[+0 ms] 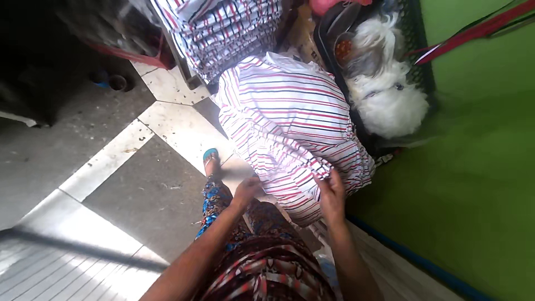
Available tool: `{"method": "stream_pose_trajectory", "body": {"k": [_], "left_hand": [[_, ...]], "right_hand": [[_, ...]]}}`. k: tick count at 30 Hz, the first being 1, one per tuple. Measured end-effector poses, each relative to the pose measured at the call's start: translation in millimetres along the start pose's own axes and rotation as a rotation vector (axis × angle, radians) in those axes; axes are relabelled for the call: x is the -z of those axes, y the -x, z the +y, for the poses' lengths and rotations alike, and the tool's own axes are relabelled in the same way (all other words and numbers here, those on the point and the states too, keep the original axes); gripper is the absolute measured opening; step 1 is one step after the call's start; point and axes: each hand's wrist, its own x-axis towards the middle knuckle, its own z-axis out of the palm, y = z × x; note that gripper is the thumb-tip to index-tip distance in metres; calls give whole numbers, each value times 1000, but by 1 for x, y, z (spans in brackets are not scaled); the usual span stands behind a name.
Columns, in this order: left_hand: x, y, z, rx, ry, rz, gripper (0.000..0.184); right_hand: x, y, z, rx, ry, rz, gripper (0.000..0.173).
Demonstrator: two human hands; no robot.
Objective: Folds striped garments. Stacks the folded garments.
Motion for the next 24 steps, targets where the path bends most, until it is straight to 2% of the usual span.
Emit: {"method": "stream_pose_trajectory", "body": {"k": [2, 6, 11, 16, 20, 24], "left_hand": [[-9, -18, -13, -35, -85, -75, 62], [-11, -31, -28, -42, -62, -84, 45], [4, 4, -24, -38, 112, -58, 32], [9, 39, -6, -146, 206, -185, 5], [-3, 64, 21, -110, 274, -212, 11], [-12, 79, 37, -36, 250, -148, 1]], "right_hand": [[-3, 4, 2, -8, -9, -49, 34], [-12, 15, 7, 0, -3, -89, 33], [-12, 17, 14, -57, -39, -59, 34], [-23, 29, 17, 136, 161, -31, 34], [-45, 49, 34, 268, 302, -180, 39], [-54, 54, 40, 363, 337, -102, 38]]}}
